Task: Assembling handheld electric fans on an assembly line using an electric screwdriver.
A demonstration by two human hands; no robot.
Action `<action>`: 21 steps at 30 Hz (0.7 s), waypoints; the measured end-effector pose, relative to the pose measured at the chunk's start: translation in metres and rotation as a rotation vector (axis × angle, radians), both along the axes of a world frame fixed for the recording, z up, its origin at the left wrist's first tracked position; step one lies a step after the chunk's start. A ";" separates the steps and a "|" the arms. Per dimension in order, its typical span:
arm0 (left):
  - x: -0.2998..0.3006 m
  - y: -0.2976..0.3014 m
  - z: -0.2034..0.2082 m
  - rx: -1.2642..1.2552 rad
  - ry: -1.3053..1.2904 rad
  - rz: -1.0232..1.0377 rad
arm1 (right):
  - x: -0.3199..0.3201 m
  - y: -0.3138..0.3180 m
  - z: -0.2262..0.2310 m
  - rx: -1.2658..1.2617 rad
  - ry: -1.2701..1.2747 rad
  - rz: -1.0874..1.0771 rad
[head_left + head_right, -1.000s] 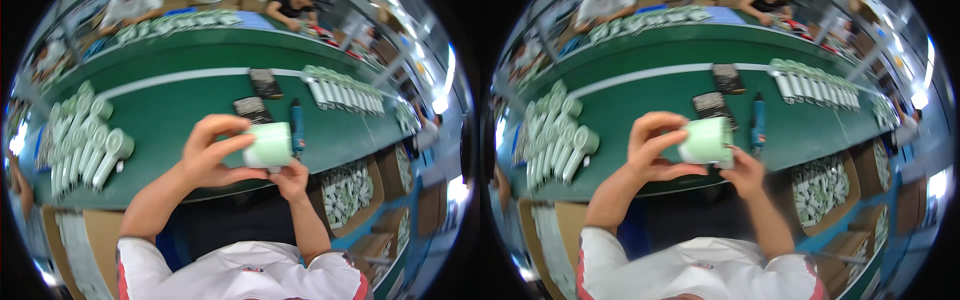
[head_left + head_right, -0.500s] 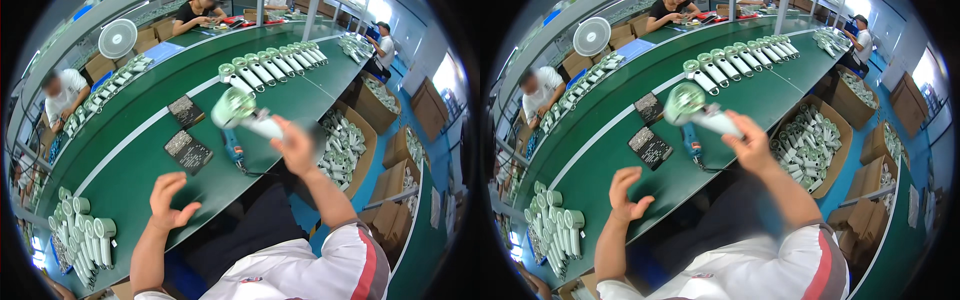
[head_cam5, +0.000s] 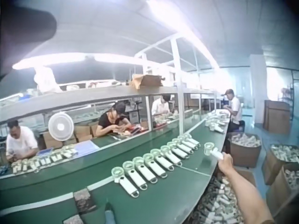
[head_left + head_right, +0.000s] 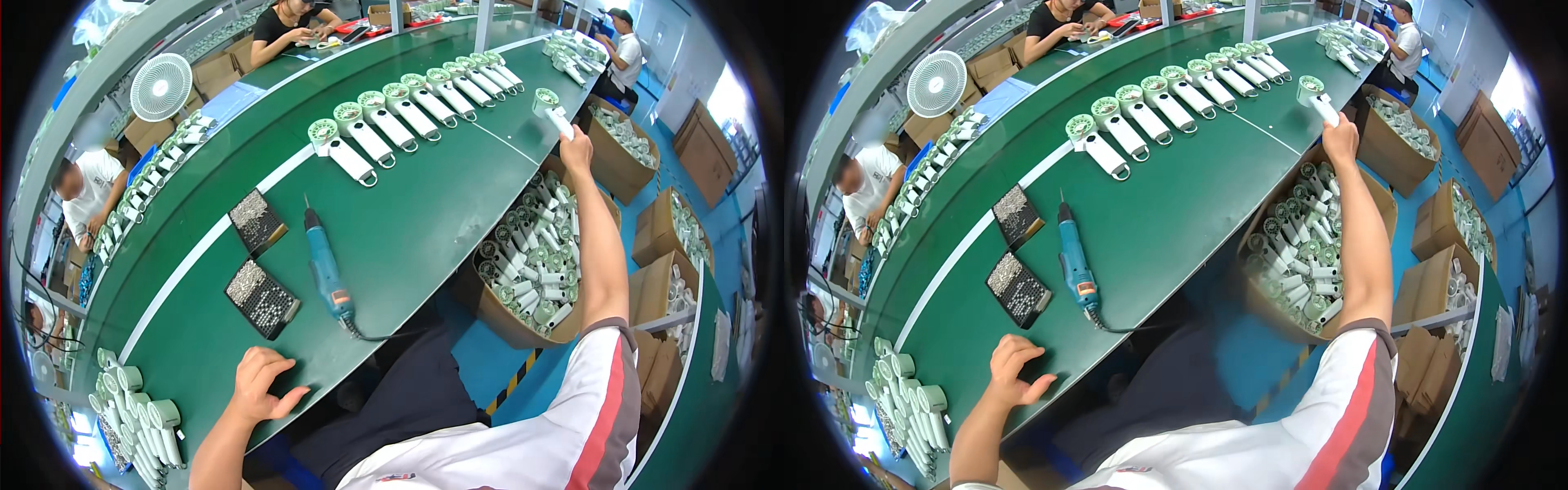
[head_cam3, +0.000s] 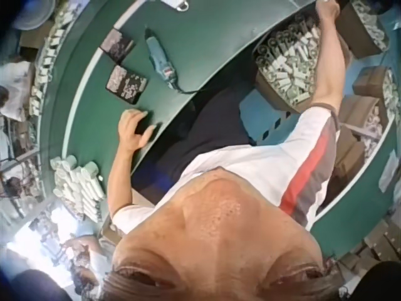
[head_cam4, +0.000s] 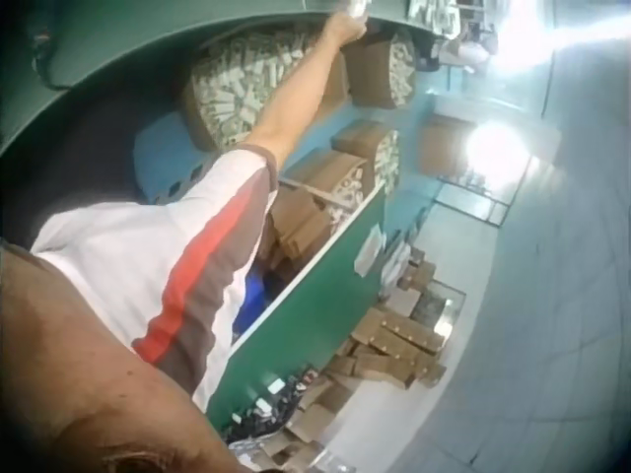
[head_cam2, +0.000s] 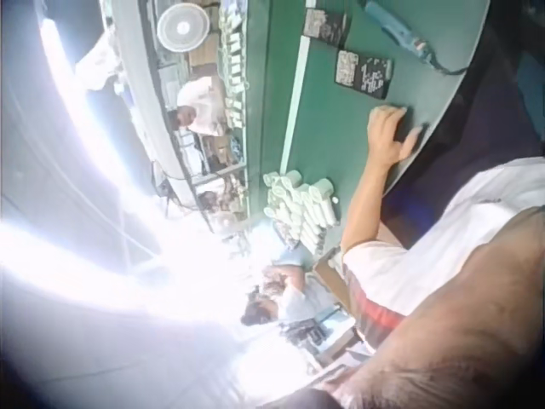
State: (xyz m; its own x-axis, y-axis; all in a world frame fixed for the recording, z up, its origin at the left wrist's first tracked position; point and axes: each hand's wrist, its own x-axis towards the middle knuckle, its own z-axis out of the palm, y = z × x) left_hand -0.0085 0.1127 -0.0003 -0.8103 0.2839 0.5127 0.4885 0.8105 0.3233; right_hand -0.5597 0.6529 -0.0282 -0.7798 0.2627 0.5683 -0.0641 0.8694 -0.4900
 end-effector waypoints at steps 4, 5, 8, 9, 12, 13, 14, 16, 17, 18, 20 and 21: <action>-0.008 0.004 -0.001 0.000 -0.024 0.015 | -0.065 0.039 -0.005 0.114 -0.192 0.027; -0.007 0.005 0.000 0.003 -0.033 0.038 | -0.073 0.034 -0.007 0.176 -0.239 0.018; -0.003 0.002 -0.001 -0.017 -0.054 0.064 | -0.087 0.022 -0.004 0.251 -0.291 -0.059; -0.002 0.003 0.000 -0.023 -0.066 0.069 | -0.088 0.017 0.000 0.277 -0.309 -0.093; -0.003 0.004 0.002 -0.039 -0.088 0.072 | -0.097 0.012 0.009 0.295 -0.378 -0.104; -0.004 0.004 0.002 -0.038 -0.089 0.070 | -0.099 0.012 0.011 0.318 -0.406 -0.119; -0.004 0.004 0.002 -0.039 -0.097 0.073 | -0.102 0.010 0.012 0.318 -0.407 -0.117; -0.006 0.005 0.002 -0.040 -0.106 0.077 | -0.108 0.006 0.014 0.329 -0.458 -0.154; -0.007 0.005 0.003 -0.046 -0.098 0.084 | -0.111 0.004 0.015 0.329 -0.460 -0.152; -0.008 0.006 0.002 -0.051 -0.089 0.091 | -0.113 0.002 0.017 0.328 -0.486 -0.166; -0.008 0.005 0.001 -0.057 -0.106 0.089 | -0.119 0.001 0.021 0.327 -0.514 -0.178; -0.007 0.004 0.001 -0.063 -0.121 0.085 | -0.123 0.001 0.022 0.316 -0.520 -0.180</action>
State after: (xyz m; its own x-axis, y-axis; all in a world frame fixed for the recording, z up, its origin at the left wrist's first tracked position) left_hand -0.0155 0.1169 0.0006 -0.8876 0.2402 0.3930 0.3778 0.8677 0.3230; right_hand -0.6828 0.6537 -0.0063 -0.9339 0.2972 0.1987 0.2741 0.9520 -0.1360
